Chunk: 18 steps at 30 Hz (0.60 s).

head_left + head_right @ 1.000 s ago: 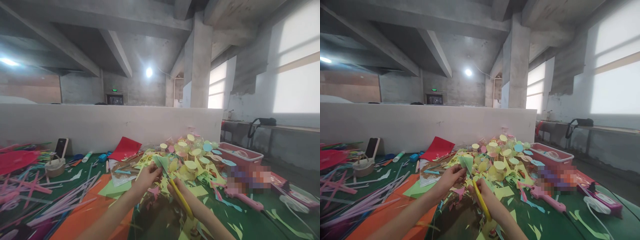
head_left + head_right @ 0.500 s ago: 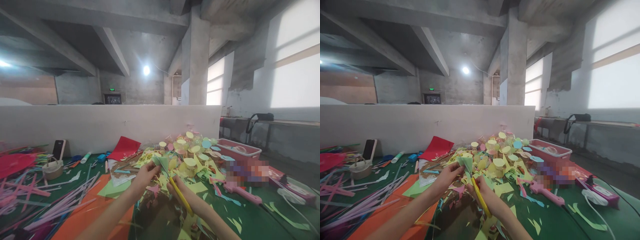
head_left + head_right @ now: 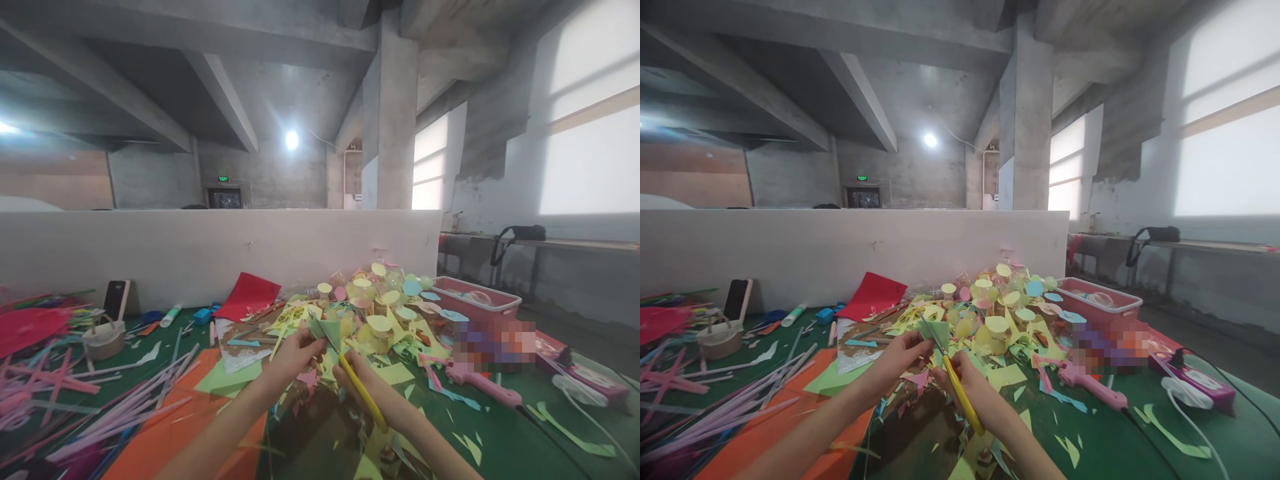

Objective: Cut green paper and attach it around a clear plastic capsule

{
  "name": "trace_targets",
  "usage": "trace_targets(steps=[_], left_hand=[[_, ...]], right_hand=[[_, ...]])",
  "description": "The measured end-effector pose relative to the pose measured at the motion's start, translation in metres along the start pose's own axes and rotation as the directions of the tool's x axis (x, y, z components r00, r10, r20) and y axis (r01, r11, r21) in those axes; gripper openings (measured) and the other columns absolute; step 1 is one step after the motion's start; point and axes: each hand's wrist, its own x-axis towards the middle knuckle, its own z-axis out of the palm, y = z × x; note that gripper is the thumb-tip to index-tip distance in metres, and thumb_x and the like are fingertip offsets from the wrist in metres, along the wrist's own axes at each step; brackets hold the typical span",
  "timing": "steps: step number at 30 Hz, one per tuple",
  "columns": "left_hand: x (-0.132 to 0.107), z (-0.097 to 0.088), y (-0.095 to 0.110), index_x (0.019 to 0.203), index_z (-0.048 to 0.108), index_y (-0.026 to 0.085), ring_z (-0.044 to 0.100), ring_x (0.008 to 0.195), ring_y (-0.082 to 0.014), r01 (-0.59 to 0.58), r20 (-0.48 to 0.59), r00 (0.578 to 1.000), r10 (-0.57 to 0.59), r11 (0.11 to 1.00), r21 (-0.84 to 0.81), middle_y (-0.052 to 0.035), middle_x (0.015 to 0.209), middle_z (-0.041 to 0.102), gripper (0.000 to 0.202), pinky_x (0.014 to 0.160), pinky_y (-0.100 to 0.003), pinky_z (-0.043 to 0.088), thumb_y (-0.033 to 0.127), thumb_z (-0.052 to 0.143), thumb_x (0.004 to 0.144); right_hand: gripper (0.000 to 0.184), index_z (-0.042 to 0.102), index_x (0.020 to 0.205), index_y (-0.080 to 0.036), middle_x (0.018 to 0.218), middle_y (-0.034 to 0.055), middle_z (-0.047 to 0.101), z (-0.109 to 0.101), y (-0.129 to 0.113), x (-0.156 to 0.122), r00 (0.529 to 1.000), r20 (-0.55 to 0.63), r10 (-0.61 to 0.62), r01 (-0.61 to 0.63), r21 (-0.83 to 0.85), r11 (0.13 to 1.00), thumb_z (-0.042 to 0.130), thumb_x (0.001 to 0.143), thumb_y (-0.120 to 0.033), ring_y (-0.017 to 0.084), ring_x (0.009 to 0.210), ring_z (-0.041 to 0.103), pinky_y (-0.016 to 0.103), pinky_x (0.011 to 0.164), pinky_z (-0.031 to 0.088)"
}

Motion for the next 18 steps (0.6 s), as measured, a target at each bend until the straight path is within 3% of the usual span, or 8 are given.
trace_targets(steps=[5,10,14,18], left_hand=[[0.002,-0.001,-0.004,0.073,0.06,0.016,0.048,0.049,-0.008,0.013,0.007,1.0,-0.013,1.0,0.015,0.0028,0.06,0.058,0.044,0.049,-0.021,0.032,0.055,0.076,0.063],[0.001,-0.002,0.0,0.072,0.06,0.016,0.049,0.05,-0.0082,0.004,-0.025,1.0,-0.004,1.0,0.013,0.0026,0.06,0.058,0.042,0.048,-0.02,0.033,0.054,0.076,0.064],[0.007,-0.009,0.001,0.067,0.06,0.016,0.051,0.054,-0.0095,-0.043,-0.114,0.993,0.04,0.999,-0.025,0.0024,0.06,0.057,0.047,0.051,-0.022,0.041,0.057,0.078,0.056],[0.017,-0.023,-0.002,0.065,0.054,0.017,0.051,0.053,-0.0096,-0.047,-0.211,0.977,0.038,0.998,-0.038,0.0032,0.058,0.056,0.049,0.049,-0.021,0.04,0.06,0.076,0.055]], right_hand=[[0.049,0.037,0.068,-0.023,0.056,-0.0066,0.037,0.002,0.004,0.007,0.993,-0.103,0.051,-0.063,-0.12,0.991,0.061,0.076,-0.065,0.011,0.054,0.033,0.024,0.049,0.024],[0.053,0.038,0.067,-0.023,0.052,-0.0075,0.035,0.002,0.004,0.007,0.992,-0.104,0.074,-0.084,-0.089,0.993,0.06,0.073,-0.071,0.01,0.05,0.031,0.024,0.047,0.022],[0.056,0.039,0.067,-0.023,0.049,-0.0085,0.036,0.001,-0.003,0.006,0.982,-0.16,0.102,-0.111,-0.048,0.993,0.058,0.069,-0.076,0.009,0.047,0.032,0.023,0.045,0.023],[0.057,0.038,0.065,-0.023,0.046,-0.0095,0.035,-0.001,-0.011,0.004,0.954,-0.267,0.138,-0.146,-0.011,0.989,0.062,0.067,-0.075,0.009,0.044,0.035,0.022,0.043,0.023]])
